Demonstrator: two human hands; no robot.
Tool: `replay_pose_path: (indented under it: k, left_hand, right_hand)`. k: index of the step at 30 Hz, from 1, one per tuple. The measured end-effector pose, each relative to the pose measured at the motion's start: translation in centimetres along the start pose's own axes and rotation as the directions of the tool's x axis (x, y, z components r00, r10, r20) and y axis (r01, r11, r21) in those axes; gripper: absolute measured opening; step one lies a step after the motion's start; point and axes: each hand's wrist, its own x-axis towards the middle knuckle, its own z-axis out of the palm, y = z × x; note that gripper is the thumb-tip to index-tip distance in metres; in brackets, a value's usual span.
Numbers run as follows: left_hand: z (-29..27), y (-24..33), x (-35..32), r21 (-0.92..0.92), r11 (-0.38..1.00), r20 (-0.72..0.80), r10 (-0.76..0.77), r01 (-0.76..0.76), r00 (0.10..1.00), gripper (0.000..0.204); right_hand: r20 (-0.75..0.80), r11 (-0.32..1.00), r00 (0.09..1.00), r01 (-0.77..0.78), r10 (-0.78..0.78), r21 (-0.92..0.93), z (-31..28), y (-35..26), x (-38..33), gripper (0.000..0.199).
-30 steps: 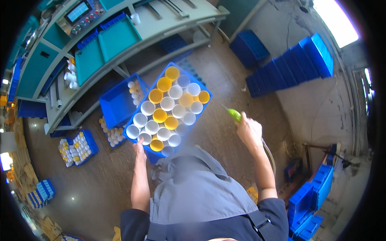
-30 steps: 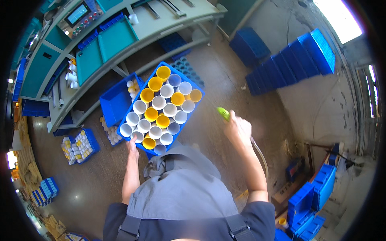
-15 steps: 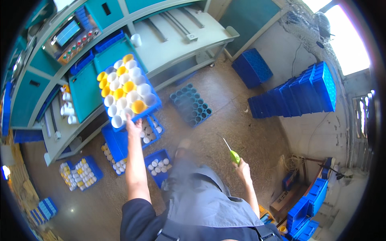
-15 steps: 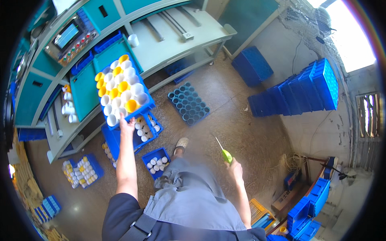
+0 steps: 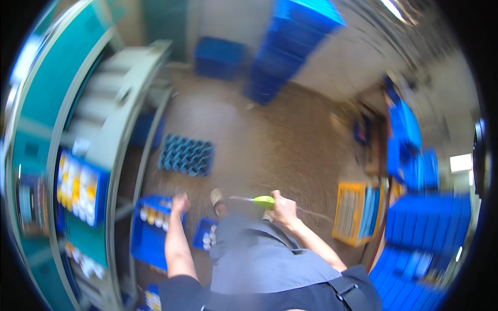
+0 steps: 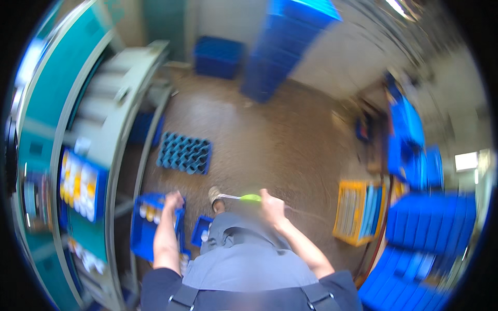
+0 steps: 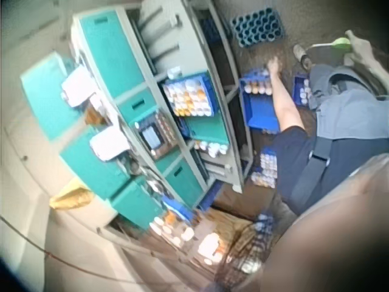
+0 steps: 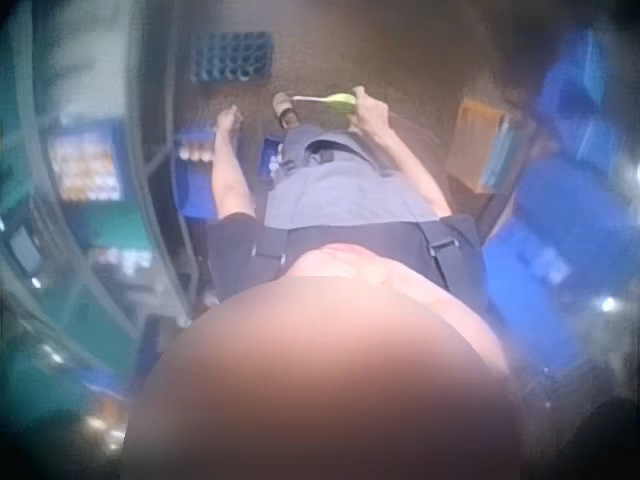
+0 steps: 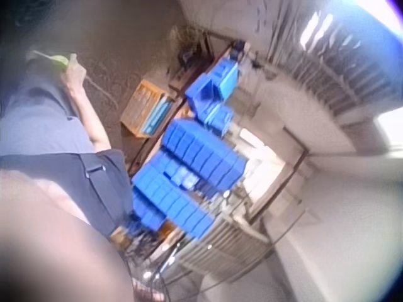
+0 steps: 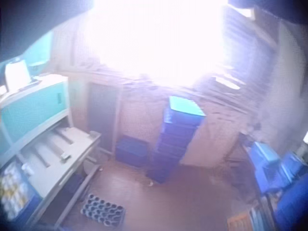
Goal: The person fills yellow and white plastic containers from a stack into a blue tray, then carries the tray to a machine and places it on a conveyor belt. The person repeats this process multiple times, filling and transporting trays of containers.
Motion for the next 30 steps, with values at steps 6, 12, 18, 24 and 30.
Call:
replay_pose_path:
  k: [6,12,18,24,30]
  left_hand:
    - [12.3,1.5,0.2,0.327,0.937,0.369,-0.250,0.127,0.895,0.020]
    - [19.1,6.7,1.6,0.225,0.974,-0.154,0.039,-0.003,0.987,0.032]
    - [35.5,6.1,-2.7,0.420,0.895,0.100,-0.212,0.152,0.972,0.064]
    - [61.6,3.1,-8.0,0.693,0.719,0.383,-0.306,-0.053,0.872,0.043]
    - [84.9,1.9,-13.6,0.717,0.477,0.690,-0.384,-0.508,0.613,0.045]
  right_hand:
    - [0.010,0.901,1.000,0.004,-0.010,0.433,-0.9,8.7,-8.9,0.043]
    - [-0.123,0.490,0.973,0.206,-0.196,0.847,-2.4,17.6,-19.8,0.026]
    - [-0.246,0.379,0.969,0.226,0.003,0.897,-1.5,28.8,-31.9,0.042]
    - [-0.043,0.009,0.796,0.048,0.604,0.999,6.6,41.1,-43.0,0.036]
    - [0.025,-0.045,0.546,0.023,0.837,0.999,8.3,46.7,-57.4,0.033]
